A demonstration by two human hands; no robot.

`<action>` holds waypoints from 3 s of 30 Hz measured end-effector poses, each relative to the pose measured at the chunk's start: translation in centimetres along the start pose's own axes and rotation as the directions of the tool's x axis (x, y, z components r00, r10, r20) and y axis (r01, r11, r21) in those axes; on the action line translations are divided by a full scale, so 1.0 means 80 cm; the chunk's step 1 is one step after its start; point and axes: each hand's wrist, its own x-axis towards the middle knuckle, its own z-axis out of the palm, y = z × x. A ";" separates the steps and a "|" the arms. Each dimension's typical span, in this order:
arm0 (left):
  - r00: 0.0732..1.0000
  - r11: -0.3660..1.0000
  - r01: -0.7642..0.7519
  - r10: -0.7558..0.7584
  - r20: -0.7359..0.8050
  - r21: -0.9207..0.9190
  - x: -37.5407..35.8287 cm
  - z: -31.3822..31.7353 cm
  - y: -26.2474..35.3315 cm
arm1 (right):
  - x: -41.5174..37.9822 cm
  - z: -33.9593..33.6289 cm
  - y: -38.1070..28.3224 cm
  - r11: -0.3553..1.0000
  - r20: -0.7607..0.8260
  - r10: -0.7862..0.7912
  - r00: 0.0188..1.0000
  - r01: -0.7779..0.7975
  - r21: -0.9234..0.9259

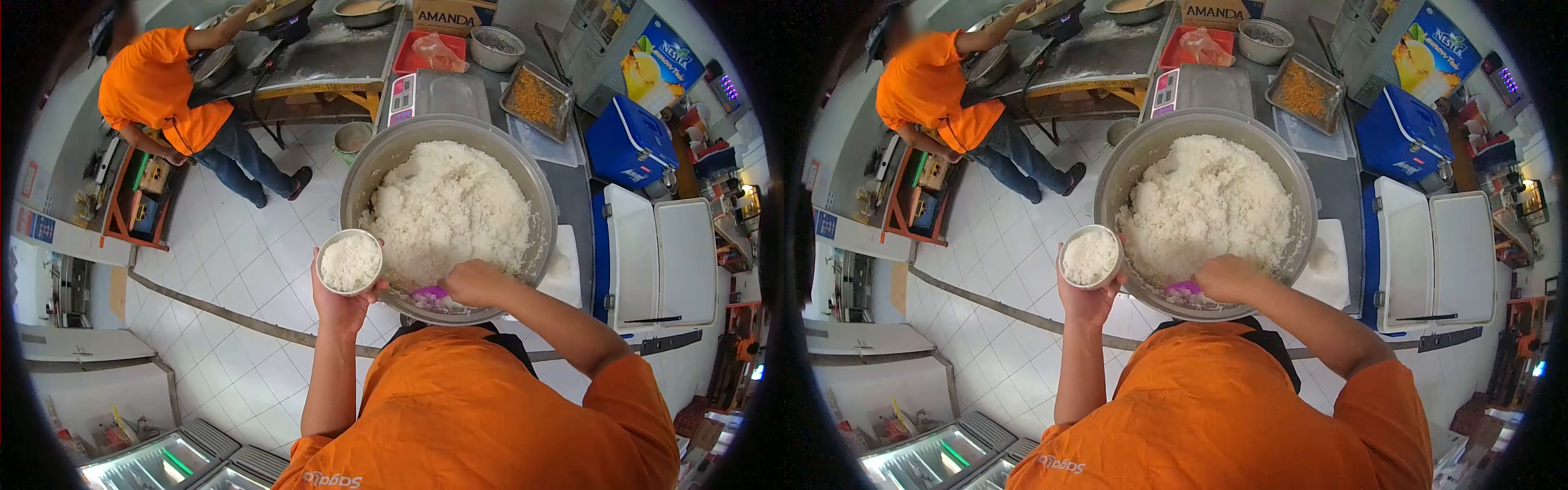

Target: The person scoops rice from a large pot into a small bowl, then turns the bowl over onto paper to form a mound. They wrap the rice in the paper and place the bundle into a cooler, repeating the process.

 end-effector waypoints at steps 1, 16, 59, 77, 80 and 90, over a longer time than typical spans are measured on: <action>1.000 1.000 0.006 -0.006 0.003 0.001 -0.003 -0.005 0.000 | -0.001 0.004 0.010 0.997 0.036 -0.051 0.998 0.048 0.067; 0.992 0.930 -0.008 0.054 -0.114 0.367 0.005 0.006 -0.022 | -0.076 -0.100 -0.005 0.815 -0.264 0.082 0.961 0.087 0.573; 0.966 0.933 -0.169 0.221 -0.135 0.319 -0.013 -0.004 -0.004 | -0.016 0.042 0.077 0.836 0.098 -0.173 0.980 0.094 0.541; 0.999 0.962 0.022 -0.013 -0.036 0.271 0.034 0.031 -0.057 | -0.089 -0.076 -0.061 0.864 -0.571 0.333 0.750 0.001 0.504; 0.999 0.982 -0.016 0.008 0.047 0.188 0.038 0.031 -0.056 | -0.079 -0.070 -0.063 0.607 -0.441 0.477 0.761 0.077 0.791; 0.999 0.971 -0.029 0.038 -0.032 0.235 0.032 0.019 -0.063 | -0.036 -0.072 0.012 0.851 -0.191 0.277 0.942 -0.148 0.504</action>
